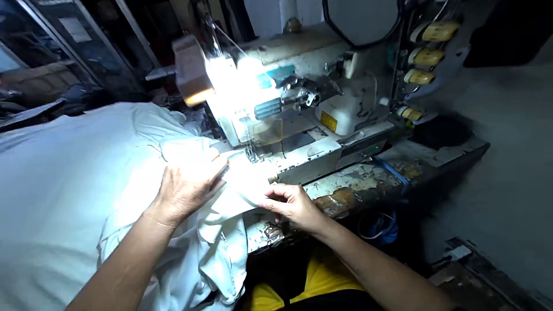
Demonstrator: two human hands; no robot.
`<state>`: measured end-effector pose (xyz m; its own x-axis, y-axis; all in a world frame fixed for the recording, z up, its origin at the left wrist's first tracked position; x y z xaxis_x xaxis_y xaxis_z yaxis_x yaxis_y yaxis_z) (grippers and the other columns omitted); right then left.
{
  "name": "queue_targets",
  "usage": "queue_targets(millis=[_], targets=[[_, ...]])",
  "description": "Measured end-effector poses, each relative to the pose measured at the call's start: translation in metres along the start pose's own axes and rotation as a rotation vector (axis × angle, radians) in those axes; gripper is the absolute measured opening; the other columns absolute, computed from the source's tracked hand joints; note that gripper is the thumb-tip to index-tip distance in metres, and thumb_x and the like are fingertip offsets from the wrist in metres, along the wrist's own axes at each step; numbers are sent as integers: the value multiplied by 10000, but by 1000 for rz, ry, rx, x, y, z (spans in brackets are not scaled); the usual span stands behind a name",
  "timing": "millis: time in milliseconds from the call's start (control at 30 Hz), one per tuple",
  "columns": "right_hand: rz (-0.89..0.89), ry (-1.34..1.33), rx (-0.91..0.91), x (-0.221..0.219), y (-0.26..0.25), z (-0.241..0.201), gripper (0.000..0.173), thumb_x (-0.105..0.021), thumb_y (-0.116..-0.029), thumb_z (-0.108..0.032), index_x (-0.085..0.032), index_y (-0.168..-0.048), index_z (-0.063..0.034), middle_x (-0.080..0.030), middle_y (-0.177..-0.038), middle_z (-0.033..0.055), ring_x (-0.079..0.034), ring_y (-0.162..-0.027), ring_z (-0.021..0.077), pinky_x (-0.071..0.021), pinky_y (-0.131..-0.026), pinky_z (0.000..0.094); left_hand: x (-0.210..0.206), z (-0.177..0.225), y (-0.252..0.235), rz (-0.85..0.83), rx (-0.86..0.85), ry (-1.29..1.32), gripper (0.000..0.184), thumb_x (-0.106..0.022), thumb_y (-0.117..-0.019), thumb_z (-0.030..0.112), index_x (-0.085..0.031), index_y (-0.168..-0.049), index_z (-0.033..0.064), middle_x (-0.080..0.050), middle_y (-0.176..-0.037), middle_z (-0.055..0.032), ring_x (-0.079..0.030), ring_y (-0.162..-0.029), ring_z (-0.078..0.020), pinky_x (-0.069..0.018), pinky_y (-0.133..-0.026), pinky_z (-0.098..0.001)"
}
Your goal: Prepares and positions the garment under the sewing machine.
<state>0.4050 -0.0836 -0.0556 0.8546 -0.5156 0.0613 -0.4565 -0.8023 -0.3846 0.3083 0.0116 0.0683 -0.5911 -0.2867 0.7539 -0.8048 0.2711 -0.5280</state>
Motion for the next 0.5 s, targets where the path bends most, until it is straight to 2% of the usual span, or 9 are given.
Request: queue_targets(millis=[100,200,267,333,367,433,500], targets=[[32,90,84,2,0,5,173,-716,-951,-170,-750,-899,-8,-678,-798,-2,-581,-627,-29,-505,-595,129,-5,-6,6,-37,37,69,279,-516,-964,255,-699,-942,46,-637,-828,-143,-635,-701,-356,-438,-558,-527],[40,217,184,4,-2,4,145,-732,-929,-159,-740,-857,-33,-669,-785,1,-577,-628,-5,-506,-594,152,-5,-8,0,-124,56,144,289,-513,-971,301,-668,-913,64,-591,-773,-110,-607,-674,-322,-394,-538,-506],[39,296,222,4,-4,3,150,-736,-928,-183,-742,-856,-51,-680,-797,-1,-596,-645,12,-519,-598,180,-4,-6,-4,-189,62,184,336,-557,-936,434,-672,-898,122,-547,-741,-38,-571,-648,-241,-372,-547,-453],[45,361,262,5,-5,2,152,-735,-926,-194,-745,-851,-62,-695,-803,3,-615,-655,30,-525,-595,211,-6,-5,-9,-256,45,193,453,-560,-899,626,-656,-836,189,-524,-714,34,-550,-618,-149,-380,-544,-385],[45,388,278,4,-5,2,145,-733,-923,-193,-747,-852,-67,-700,-808,4,-618,-665,37,-521,-599,221,-11,-7,-10,-277,28,193,477,-546,-889,664,-635,-792,206,-514,-705,47,-544,-607,-133,-383,-536,-373],[35,428,301,3,-5,2,132,-728,-925,-186,-749,-861,-73,-712,-827,6,-641,-702,50,-530,-616,238,-26,-20,-6,-292,-10,217,420,-535,-908,609,-586,-748,224,-488,-701,53,-523,-594,-131,-376,-530,-382],[32,455,325,3,-5,0,127,-725,-929,-182,-756,-877,-70,-721,-839,11,-654,-717,54,-540,-622,237,-26,-23,-5,-292,-25,245,385,-542,-923,565,-597,-745,228,-496,-716,55,-530,-614,-130,-384,-539,-383]])
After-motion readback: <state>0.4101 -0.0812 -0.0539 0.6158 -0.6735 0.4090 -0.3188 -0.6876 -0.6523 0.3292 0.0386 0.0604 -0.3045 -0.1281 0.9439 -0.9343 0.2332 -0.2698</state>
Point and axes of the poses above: each hand's wrist, its own y-axis away from the middle knuckle, its own x-axis out of the back of the hand, z = x × y, the point moved 10 cm from there along -y, towards the middle knuckle
